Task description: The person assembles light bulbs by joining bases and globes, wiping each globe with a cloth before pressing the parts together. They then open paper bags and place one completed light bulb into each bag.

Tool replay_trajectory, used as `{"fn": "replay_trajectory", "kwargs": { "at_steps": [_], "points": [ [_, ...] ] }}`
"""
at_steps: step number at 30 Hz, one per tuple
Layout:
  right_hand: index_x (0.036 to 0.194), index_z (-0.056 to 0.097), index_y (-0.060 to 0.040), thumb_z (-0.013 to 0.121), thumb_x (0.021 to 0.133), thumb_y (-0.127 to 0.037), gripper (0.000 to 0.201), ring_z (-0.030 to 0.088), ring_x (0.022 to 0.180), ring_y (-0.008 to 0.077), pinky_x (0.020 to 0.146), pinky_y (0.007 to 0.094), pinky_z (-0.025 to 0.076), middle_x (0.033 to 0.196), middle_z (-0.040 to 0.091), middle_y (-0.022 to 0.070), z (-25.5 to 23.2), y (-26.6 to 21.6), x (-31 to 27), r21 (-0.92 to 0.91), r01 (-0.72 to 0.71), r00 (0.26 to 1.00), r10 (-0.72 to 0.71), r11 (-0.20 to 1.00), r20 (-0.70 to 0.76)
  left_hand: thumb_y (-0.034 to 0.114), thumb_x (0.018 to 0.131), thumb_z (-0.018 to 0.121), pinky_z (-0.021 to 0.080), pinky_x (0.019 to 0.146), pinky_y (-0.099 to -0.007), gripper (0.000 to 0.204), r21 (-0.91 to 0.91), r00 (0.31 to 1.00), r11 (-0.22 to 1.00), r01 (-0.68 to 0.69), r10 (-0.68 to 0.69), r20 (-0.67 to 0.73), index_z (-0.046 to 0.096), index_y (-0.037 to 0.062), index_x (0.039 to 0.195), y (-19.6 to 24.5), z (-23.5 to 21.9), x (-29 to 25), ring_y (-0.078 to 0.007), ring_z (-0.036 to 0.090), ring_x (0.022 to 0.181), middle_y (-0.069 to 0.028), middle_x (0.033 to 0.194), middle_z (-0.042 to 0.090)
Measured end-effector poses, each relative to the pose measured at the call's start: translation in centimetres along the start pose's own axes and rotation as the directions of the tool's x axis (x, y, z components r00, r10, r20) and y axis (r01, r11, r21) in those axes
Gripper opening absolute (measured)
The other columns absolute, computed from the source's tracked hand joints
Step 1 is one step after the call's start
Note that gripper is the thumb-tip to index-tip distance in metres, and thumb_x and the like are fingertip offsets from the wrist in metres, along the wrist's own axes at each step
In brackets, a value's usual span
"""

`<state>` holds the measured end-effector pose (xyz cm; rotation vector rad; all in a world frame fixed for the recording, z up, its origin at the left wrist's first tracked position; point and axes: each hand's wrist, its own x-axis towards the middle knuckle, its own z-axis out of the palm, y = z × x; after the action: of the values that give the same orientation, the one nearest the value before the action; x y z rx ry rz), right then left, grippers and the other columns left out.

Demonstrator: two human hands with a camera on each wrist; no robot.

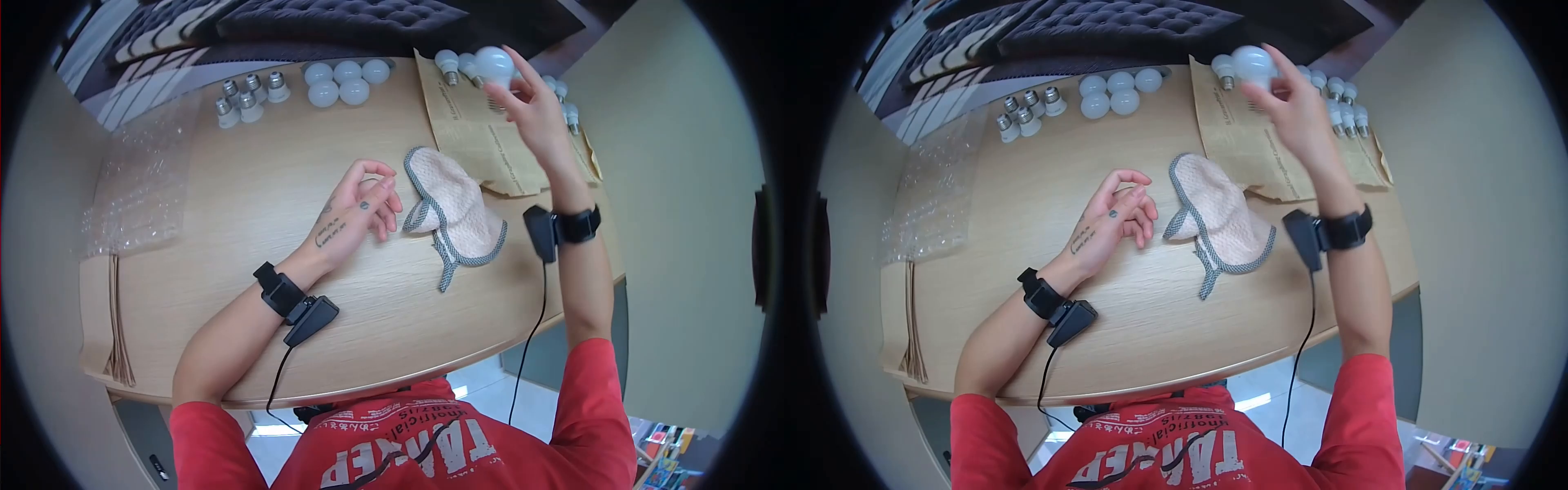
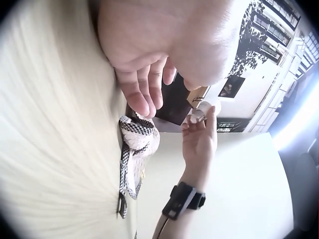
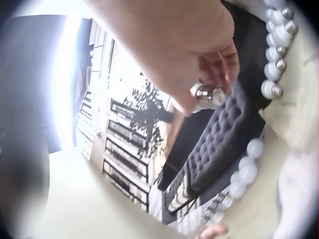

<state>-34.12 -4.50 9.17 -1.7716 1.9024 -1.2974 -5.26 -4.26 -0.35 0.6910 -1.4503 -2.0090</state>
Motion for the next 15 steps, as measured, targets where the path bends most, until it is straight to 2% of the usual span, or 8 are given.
{"fn": "replay_trajectory", "kwargs": {
  "at_steps": [3, 6, 9, 12, 15],
  "points": [
    [0.133, 0.055, -0.0004, 0.076, 0.08, -0.027, 0.063, 0.069, 0.09, 0.0279, 0.08, 0.0362, 0.052, 0.101, 0.07, 0.0188, -1.0, 6.1, 2.5, -0.401, -0.072, 0.997, 0.061, 0.913, -0.04, 0.028, 0.105, 0.045, 0.049, 0.06, -0.0233, 0.027, 0.029, 1.0, 1.0, -0.005, 0.005, 0.012, 0.044, 0.0066, 0.122, 0.1, 0.0, -0.2, -0.0115, 0.059, 0.071, -0.007, 0.089, 0.059],
    [0.128, 0.059, 0.0004, 0.076, 0.077, -0.025, 0.06, 0.069, 0.087, 0.0274, 0.077, 0.0366, 0.053, 0.096, 0.071, 0.0179, -0.8, 8.9, 3.7, -0.639, -0.115, 0.987, 0.162, 0.761, 0.016, 0.027, 0.105, 0.045, 0.049, 0.06, -0.0231, 0.026, 0.055, 1.0, 0.998, -0.008, 0.007, 0.017, 0.044, 0.007, 0.122, 0.2, 0.0, -0.2, -0.0109, 0.059, 0.071, -0.0062, 0.088, 0.059],
    [0.12, 0.063, 0.0022, 0.075, 0.077, -0.025, 0.052, 0.069, 0.091, 0.0343, 0.082, 0.0404, 0.053, 0.097, 0.07, 0.0226, 0.2, 11.9, 4.5, -0.755, -0.08, 0.995, 0.1, 0.651, -0.018, 0.026, 0.105, 0.045, 0.049, 0.06, -0.0231, 0.025, 0.064, 1.0, 0.998, -0.012, 0.01, 0.025, 0.044, 0.0074, 0.122, 0.1, -0.1, -0.3, -0.0105, 0.059, 0.071, -0.0056, 0.088, 0.059],
    [0.114, 0.065, 0.0015, 0.07, 0.081, -0.021, 0.041, 0.065, 0.103, 0.0398, 0.09, 0.045, 0.051, 0.109, 0.067, 0.0249, 1.0, 11.4, 4.4, -0.708, -0.152, 0.984, 0.174, 0.689, -0.042, 0.025, 0.105, 0.045, 0.049, 0.061, -0.0232, 0.025, 0.061, 0.999, 0.998, -0.019, 0.017, 0.037, 0.044, 0.0075, 0.122, -0.1, -0.2, -0.2, -0.0105, 0.059, 0.071, -0.0054, 0.088, 0.059],
    [0.12, 0.062, 0.0, 0.07, 0.081, -0.021, 0.045, 0.064, 0.104, 0.0405, 0.091, 0.0464, 0.05, 0.111, 0.066, 0.025, 1.8, 10.7, 3.9, -0.652, -0.175, 0.984, 0.144, 0.737, -0.102, 0.025, 0.105, 0.045, 0.049, 0.061, -0.0232, 0.025, 0.06, 0.999, 0.998, -0.027, 0.025, 0.041, 0.045, 0.0072, 0.122, -0.1, -0.2, -0.3, -0.0106, 0.059, 0.072, -0.0053, 0.088, 0.059]
  ]
}}
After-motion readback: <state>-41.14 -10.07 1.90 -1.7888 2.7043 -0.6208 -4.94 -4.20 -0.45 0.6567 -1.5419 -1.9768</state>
